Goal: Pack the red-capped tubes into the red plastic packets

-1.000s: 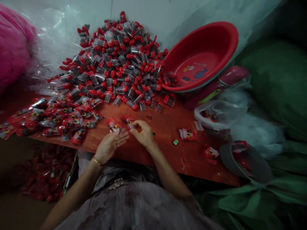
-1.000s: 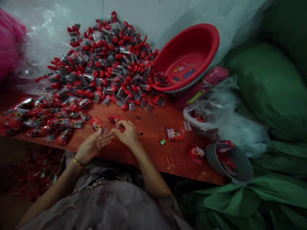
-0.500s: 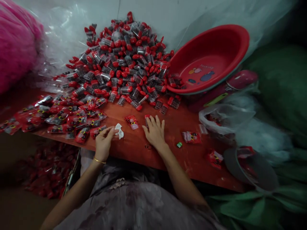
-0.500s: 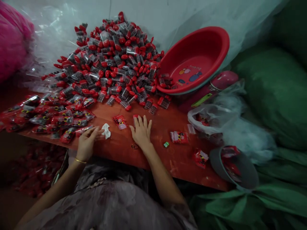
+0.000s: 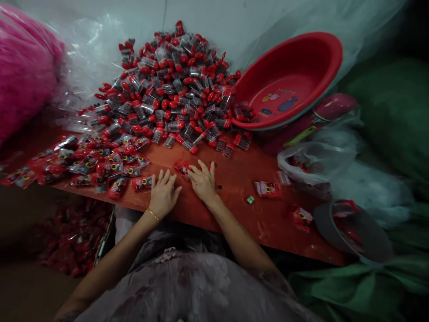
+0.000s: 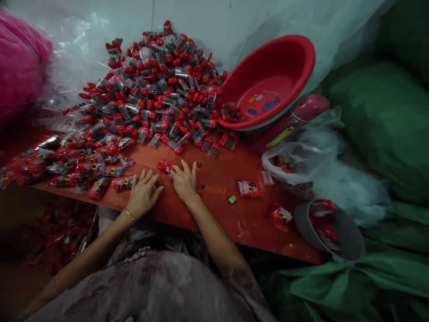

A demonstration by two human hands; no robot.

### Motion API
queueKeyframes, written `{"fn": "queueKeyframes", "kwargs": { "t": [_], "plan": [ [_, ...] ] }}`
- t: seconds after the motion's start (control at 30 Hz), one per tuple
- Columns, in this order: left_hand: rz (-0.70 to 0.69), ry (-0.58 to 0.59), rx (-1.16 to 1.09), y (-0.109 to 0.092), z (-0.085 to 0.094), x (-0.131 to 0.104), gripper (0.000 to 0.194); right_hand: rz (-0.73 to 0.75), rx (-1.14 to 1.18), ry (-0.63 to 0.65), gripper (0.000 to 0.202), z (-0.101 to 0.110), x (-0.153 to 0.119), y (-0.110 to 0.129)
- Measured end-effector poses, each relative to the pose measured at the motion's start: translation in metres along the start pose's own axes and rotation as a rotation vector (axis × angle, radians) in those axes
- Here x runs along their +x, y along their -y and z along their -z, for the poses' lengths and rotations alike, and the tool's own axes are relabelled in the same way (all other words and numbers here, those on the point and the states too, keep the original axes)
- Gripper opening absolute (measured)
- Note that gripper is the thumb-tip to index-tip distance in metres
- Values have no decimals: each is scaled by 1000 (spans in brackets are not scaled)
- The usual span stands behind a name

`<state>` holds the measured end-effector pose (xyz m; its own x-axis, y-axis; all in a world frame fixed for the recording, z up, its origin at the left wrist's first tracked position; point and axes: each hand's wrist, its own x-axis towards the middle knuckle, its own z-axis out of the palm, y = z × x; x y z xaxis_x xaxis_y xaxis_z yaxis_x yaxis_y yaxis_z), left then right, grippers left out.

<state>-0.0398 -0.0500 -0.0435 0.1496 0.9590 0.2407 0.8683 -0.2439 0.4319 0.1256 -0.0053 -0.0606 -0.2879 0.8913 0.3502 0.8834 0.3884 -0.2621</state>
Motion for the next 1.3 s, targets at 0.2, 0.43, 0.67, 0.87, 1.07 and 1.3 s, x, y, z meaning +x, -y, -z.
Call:
{"fn": "queueKeyframes", "kwargs": {
  "t": [0.2,0.43,0.67,0.87,1.07,1.3],
  "plan": [
    [269,-73,-537,-15,6,26,44,82,45,-230,24,17,-9,7],
    [465,-89,-1192,-22,-5,45,33,-250,597,-325,37,22,-19,32],
    [447,-71,-1171,-31,-7,30,28,-441,797,-235,34,19,-25,44],
    [618,-13,-1424,-37,0,29,39,-387,674,-264,27,16,-26,43],
    [775,20,-1478,-38,16,35,42,-268,460,-166,33,24,-24,23],
    [950,92,-1576,-35,16,40,42,-496,-110,-52,55,28,-33,-12]
  ]
}}
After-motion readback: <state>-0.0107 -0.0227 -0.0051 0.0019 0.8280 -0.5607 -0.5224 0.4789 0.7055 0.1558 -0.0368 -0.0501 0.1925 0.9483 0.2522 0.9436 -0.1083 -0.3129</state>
